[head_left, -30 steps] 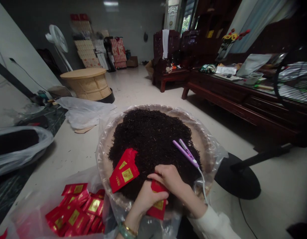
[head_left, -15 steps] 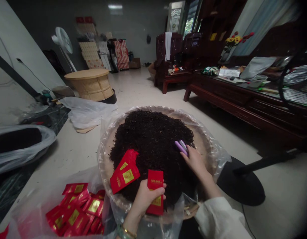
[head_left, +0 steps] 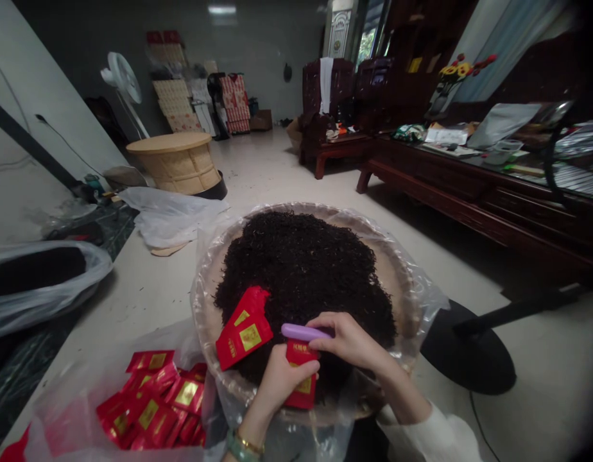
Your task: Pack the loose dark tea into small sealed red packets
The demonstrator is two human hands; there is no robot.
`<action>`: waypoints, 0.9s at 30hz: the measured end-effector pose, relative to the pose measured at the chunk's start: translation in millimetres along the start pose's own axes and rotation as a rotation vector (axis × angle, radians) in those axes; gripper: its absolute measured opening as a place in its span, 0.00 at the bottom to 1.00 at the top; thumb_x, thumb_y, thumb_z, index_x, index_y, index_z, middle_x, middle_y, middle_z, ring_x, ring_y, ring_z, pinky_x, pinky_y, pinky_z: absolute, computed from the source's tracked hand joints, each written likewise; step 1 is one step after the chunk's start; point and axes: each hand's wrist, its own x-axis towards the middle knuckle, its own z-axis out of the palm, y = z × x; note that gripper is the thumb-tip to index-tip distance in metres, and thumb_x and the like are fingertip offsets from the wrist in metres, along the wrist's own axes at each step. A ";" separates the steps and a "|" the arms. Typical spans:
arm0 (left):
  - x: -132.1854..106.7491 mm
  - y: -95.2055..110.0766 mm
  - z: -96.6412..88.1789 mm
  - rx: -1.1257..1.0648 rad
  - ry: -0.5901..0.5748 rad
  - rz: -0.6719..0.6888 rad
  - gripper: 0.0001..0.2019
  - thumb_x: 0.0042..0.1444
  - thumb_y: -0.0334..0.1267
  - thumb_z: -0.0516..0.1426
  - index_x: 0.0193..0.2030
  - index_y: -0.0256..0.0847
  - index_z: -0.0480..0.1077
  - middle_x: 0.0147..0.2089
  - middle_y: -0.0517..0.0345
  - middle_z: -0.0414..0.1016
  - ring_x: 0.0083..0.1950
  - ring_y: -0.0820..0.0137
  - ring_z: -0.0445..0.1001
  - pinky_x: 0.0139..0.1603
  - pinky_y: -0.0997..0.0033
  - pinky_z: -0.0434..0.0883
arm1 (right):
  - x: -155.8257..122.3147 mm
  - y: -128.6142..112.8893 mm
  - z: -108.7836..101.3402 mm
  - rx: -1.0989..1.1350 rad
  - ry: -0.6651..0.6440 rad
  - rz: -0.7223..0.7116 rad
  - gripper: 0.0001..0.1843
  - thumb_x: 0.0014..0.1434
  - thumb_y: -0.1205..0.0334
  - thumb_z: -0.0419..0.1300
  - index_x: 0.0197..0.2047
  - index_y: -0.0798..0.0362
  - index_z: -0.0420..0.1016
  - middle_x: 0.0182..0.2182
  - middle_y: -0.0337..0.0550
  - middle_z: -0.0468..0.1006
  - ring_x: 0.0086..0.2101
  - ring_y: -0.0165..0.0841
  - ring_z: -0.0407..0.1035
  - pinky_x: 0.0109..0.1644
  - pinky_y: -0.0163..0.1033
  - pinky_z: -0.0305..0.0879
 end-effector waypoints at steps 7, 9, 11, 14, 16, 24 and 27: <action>-2.6 12.3 -2.1 -0.228 0.098 0.155 0.30 0.40 0.54 0.68 0.47 0.37 0.73 0.48 0.47 0.79 0.49 0.57 0.77 0.48 0.65 0.72 | 0.5 -5.5 0.5 -0.160 -0.010 -0.043 0.11 0.54 0.62 0.66 0.41 0.51 0.82 0.32 0.40 0.79 0.33 0.35 0.71 0.36 0.35 0.60; -4.6 19.4 -0.2 -0.309 0.103 0.122 0.30 0.44 0.57 0.65 0.48 0.38 0.72 0.48 0.47 0.79 0.48 0.58 0.78 0.46 0.65 0.73 | 0.3 -6.5 0.1 -0.182 -0.023 -0.047 0.10 0.54 0.61 0.65 0.41 0.50 0.82 0.31 0.40 0.78 0.32 0.34 0.70 0.35 0.34 0.59; -6.6 24.8 1.1 -0.338 0.102 0.079 0.29 0.45 0.59 0.64 0.46 0.37 0.72 0.42 0.49 0.80 0.42 0.59 0.79 0.42 0.66 0.73 | 0.5 -7.6 0.2 -0.187 -0.031 -0.050 0.09 0.54 0.61 0.65 0.40 0.50 0.82 0.31 0.39 0.78 0.32 0.34 0.70 0.34 0.34 0.59; -8.5 29.1 1.4 -0.368 0.099 0.074 0.28 0.42 0.58 0.66 0.43 0.37 0.72 0.40 0.51 0.80 0.40 0.61 0.79 0.42 0.67 0.73 | 1.4 -9.3 1.2 -0.174 -0.035 -0.044 0.08 0.54 0.62 0.66 0.39 0.50 0.82 0.30 0.39 0.78 0.33 0.34 0.70 0.34 0.34 0.59; -8.8 30.0 0.6 -0.378 0.095 0.069 0.28 0.42 0.58 0.66 0.43 0.37 0.72 0.40 0.51 0.80 0.41 0.60 0.79 0.43 0.66 0.73 | 2.0 -9.7 2.3 -0.173 -0.034 -0.038 0.08 0.53 0.63 0.66 0.39 0.51 0.82 0.31 0.39 0.78 0.33 0.34 0.70 0.35 0.34 0.59; -6.1 20.5 -2.0 -0.144 0.040 -0.013 0.28 0.34 0.49 0.71 0.40 0.33 0.74 0.37 0.46 0.82 0.39 0.57 0.80 0.40 0.64 0.73 | 0.9 -3.7 -0.4 -0.175 -0.002 -0.039 0.12 0.54 0.63 0.65 0.43 0.51 0.81 0.34 0.41 0.79 0.35 0.35 0.71 0.38 0.35 0.61; -7.9 21.7 -2.4 -0.117 0.009 -0.050 0.26 0.37 0.50 0.70 0.39 0.32 0.75 0.32 0.48 0.82 0.34 0.59 0.80 0.38 0.64 0.73 | -1.1 -1.6 -7.4 -0.176 -0.010 -0.022 0.16 0.51 0.63 0.68 0.45 0.53 0.80 0.36 0.43 0.79 0.35 0.36 0.71 0.39 0.35 0.62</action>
